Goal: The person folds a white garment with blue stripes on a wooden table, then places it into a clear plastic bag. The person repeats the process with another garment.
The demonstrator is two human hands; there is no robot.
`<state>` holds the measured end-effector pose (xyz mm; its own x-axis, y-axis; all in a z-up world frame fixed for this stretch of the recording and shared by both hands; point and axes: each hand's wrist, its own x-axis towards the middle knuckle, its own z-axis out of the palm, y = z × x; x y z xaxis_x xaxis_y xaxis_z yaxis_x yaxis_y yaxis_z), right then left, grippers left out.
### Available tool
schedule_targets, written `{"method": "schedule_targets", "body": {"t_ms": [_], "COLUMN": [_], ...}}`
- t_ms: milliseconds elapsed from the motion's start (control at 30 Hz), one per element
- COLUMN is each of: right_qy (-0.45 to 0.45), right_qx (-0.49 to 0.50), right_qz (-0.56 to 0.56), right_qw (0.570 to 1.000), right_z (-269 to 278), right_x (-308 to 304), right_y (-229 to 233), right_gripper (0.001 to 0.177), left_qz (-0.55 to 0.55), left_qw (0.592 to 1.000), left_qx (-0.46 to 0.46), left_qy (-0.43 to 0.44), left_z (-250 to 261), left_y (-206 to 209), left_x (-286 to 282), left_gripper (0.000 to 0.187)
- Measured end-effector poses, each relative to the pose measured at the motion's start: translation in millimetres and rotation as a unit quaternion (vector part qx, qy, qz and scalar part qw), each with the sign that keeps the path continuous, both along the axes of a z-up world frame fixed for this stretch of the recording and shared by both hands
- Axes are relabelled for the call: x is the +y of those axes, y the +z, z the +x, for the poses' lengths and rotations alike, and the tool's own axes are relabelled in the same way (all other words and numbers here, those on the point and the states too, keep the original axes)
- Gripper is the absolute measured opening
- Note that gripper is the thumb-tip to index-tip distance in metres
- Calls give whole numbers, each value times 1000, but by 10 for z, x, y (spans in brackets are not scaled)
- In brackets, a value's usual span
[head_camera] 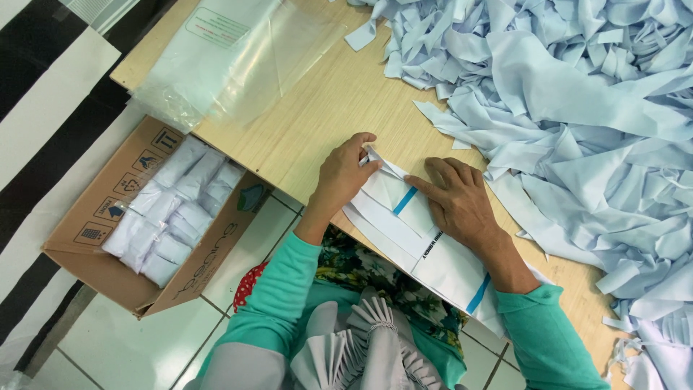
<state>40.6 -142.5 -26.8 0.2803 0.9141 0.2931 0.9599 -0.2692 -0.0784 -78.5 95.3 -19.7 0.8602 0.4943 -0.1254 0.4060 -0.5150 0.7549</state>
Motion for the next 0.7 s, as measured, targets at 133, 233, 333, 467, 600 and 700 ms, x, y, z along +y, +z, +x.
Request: {"method": "schedule_targets", "body": {"t_ms": [133,233,333,467,600,700], "right_qy": [-5,3,5,9,11,5], "right_qx": [12,13,8,12,15,9], "right_qz": [-1,-2,0,11,3,-2], "right_qw": [1000,1000,1000,1000,1000,1000], "right_z": [2,-1,-9,-20,-10,-8], "right_x": [-2,-14,8,8,-7,-4], "right_y": [-11,-25,5,-10,-28,-15], "right_gripper": [53,53,53,54,53,54], "left_qz": [-31,-11,21,39,-8,24], "left_qw": [998,994,993,995,998,999], "left_qx": [4,22,31,-20,-68,-27], "left_qy": [-61,-111,-112,-86,-12,13], "left_z": [-1,-31,53,122,46,17], "left_y": [110,310,262,94,-39,214], "left_x": [151,156,169,185,155,-57], "left_gripper": [57,52,28,20,29,59]}}
